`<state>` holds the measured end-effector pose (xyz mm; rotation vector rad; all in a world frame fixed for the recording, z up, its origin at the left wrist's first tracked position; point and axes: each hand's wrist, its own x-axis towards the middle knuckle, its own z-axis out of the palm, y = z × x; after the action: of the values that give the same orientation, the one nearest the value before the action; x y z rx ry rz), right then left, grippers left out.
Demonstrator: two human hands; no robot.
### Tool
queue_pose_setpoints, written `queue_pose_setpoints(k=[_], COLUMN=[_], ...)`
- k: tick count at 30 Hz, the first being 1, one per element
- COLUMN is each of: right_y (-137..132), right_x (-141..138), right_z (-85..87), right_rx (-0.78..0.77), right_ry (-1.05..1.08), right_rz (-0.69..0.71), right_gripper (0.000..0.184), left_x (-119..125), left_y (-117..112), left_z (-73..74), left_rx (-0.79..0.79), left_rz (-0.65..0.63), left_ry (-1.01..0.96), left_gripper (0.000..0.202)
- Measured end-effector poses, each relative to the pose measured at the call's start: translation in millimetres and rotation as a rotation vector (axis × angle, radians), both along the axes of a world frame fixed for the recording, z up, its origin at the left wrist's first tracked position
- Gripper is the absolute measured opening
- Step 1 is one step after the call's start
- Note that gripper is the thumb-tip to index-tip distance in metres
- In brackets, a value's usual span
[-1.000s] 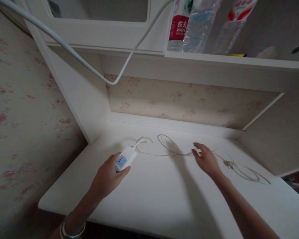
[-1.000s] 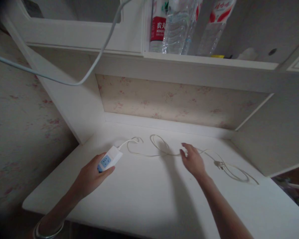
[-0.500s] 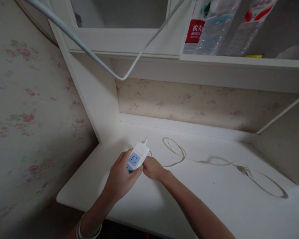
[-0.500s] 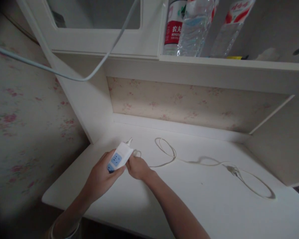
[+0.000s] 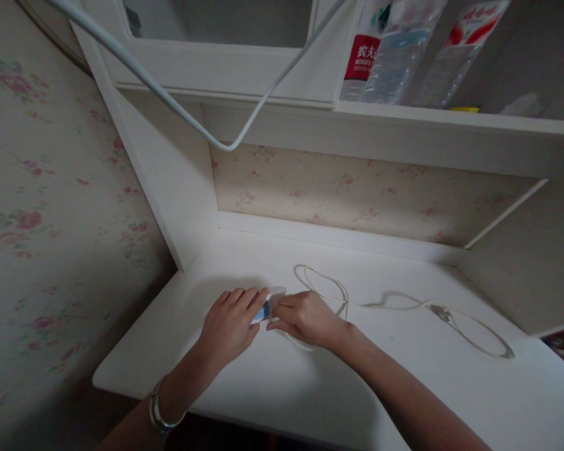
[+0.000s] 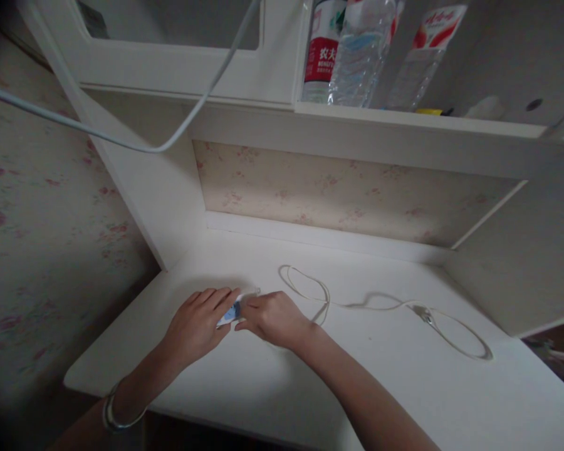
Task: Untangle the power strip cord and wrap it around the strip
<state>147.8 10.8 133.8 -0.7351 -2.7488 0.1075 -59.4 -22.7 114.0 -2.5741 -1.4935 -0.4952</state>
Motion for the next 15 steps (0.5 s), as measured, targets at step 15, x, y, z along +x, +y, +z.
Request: queue_pose_setpoints(k=[15], right_y=[11], right_x=[11], right_z=[-24.4], right_rx=[-0.911], right_ry=[0.701], right_rz=[-0.221], right_gripper=[0.035], left_x=[10], left_y=[-38], left_z=[28.2], left_rx=[0.006], left_rz=[-0.278], left_ry=[-0.196], left_gripper=[0.057])
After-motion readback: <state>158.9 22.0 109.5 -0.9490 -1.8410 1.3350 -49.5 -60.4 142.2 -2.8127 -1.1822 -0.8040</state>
